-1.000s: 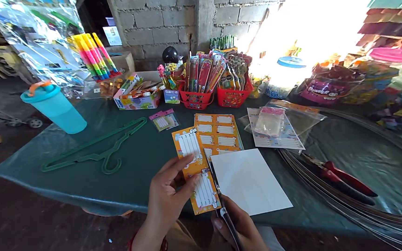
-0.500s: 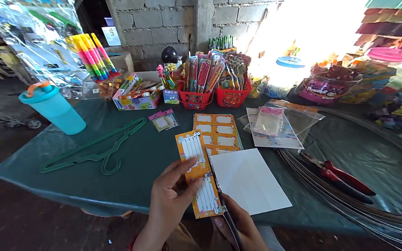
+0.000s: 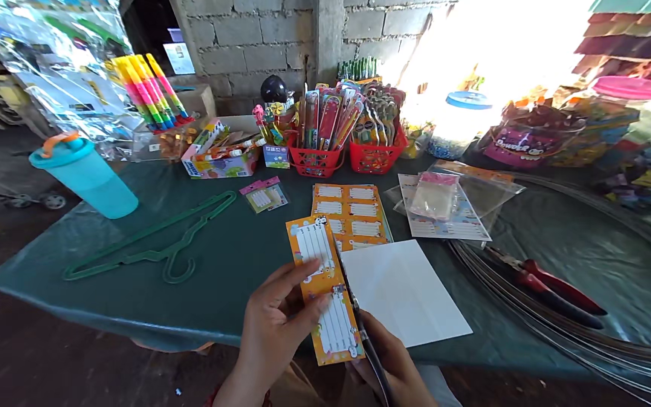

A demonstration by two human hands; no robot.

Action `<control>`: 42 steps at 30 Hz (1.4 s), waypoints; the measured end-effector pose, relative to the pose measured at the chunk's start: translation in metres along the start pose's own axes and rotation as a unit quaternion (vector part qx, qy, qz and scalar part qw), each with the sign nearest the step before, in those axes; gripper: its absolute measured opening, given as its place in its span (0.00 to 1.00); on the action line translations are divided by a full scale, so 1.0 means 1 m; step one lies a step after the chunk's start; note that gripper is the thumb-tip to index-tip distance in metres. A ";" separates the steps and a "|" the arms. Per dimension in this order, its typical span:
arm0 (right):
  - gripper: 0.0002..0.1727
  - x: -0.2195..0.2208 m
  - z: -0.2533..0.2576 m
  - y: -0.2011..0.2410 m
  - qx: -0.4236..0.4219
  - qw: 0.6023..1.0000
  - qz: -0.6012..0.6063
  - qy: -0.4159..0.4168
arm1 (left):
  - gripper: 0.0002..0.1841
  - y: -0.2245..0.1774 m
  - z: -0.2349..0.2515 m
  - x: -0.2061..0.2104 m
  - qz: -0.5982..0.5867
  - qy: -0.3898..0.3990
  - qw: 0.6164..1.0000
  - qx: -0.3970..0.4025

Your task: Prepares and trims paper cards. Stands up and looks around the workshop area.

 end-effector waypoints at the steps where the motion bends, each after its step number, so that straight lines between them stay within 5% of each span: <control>1: 0.27 0.000 0.000 0.000 -0.002 1.000 -0.003 0.001 | 0.23 0.000 0.000 0.000 0.000 -0.001 1.000 0.000; 42: 0.28 -0.001 0.007 -0.001 -0.001 1.000 -0.001 -0.007 | 0.23 0.003 0.001 0.002 0.021 0.005 1.000 0.010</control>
Point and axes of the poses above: each hand's wrist, its own z-axis towards the middle knuckle, its own x-axis out of the palm, y = z × x, the point moved 3 cm from there along z, towards the middle knuckle, and after that the axes turned 11 degrees about -z, right-handed, at the moved point
